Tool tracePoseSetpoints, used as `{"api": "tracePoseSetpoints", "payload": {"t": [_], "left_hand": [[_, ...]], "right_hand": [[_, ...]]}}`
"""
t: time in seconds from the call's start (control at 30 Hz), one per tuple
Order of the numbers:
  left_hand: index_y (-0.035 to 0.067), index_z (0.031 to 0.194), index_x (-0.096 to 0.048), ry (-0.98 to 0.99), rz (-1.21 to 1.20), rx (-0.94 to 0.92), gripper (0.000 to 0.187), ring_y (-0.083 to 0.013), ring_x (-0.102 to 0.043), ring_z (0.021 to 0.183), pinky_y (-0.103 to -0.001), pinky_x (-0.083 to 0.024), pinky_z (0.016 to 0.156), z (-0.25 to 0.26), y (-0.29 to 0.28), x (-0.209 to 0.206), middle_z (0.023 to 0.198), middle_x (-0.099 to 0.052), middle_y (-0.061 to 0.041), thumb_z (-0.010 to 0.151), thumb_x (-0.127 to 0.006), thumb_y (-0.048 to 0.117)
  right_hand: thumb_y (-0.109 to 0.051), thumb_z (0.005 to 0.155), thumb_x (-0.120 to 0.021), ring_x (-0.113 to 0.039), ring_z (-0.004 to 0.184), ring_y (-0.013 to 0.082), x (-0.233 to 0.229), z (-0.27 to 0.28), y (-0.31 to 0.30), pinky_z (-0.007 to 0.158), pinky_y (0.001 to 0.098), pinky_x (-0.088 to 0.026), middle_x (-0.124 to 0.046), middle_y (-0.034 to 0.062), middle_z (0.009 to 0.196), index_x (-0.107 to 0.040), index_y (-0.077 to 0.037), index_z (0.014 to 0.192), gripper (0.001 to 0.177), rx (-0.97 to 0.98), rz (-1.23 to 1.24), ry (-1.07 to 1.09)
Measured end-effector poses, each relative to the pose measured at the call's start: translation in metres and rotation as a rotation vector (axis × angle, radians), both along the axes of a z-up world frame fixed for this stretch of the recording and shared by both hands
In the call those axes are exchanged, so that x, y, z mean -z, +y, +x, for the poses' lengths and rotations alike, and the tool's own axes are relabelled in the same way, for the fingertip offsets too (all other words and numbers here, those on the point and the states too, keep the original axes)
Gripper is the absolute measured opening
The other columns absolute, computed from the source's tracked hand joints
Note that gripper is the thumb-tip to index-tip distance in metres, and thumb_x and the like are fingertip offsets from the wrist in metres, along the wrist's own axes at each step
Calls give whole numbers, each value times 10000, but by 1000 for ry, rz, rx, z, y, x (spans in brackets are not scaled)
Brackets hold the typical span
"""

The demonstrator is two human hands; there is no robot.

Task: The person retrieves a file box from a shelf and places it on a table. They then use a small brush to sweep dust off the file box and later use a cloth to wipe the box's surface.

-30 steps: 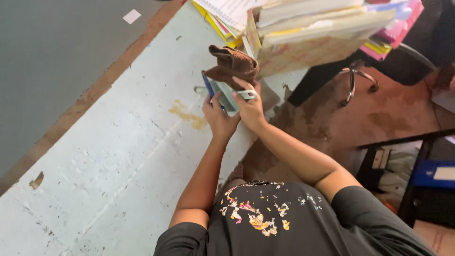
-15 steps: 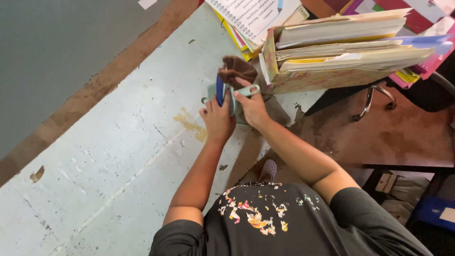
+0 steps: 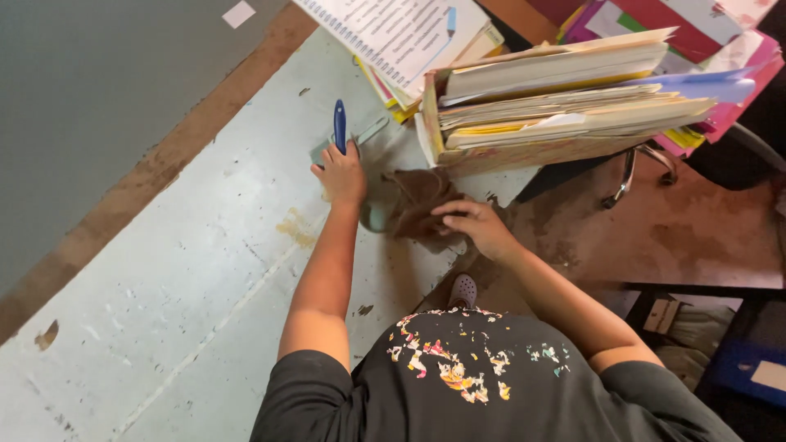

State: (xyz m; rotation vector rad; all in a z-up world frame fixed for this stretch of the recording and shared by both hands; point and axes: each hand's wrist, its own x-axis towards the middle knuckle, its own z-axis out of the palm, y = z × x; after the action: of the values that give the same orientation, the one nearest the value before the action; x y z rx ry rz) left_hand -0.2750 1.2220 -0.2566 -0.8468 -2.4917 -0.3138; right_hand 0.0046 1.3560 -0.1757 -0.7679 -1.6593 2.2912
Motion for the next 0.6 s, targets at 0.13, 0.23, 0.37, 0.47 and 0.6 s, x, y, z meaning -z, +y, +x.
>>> {"api": "tracePoseSetpoints", "payload": {"t": [0.13,0.23,0.37,0.47,0.6], "left_hand": [[216,964,-602,58,-90,11,114,-288,-555,878,-490,-416,708,2,14,19,895,-516,-73,862,-631,172],[197,1060,-588,-66,-107,20,168,-316,-557,964,-512,-414,750,-3,19,21,992,-534,-104,897,-614,162],[188,1259,-588,-132,-90,-7,425,-319,-536,1023,-547,-425,800,-19,21,14,1120,-527,-130,842,-671,187],[224,1463,-455,-411,-251,62,828,-365,-435,1241,-585,-380,951,-30,15,28,1415,-428,-175,771,-858,435],[227,1592,-363,-612,-344,71,836,-390,-313,1453,-642,-309,1130,-34,19,22,1665,-233,-206,895,-763,457]], "right_hand": [[13,846,-739,-726,911,213,-23,35,23,836,366,-611,-720,210,1050,-739,88,1106,271,105,-106,208],[40,809,-738,-709,900,265,-24,58,51,846,399,-596,-696,258,1023,-708,135,1071,281,186,-67,355],[-2,746,-768,-641,885,354,-71,78,82,889,441,-540,-601,316,986,-678,150,906,238,207,188,495],[-92,730,-747,-573,1052,325,-104,91,96,987,367,-461,-567,271,1206,-551,0,634,237,337,448,494],[-134,849,-736,-495,955,217,-118,127,135,857,314,-408,-527,185,1107,-449,-83,623,369,393,631,487]]}}
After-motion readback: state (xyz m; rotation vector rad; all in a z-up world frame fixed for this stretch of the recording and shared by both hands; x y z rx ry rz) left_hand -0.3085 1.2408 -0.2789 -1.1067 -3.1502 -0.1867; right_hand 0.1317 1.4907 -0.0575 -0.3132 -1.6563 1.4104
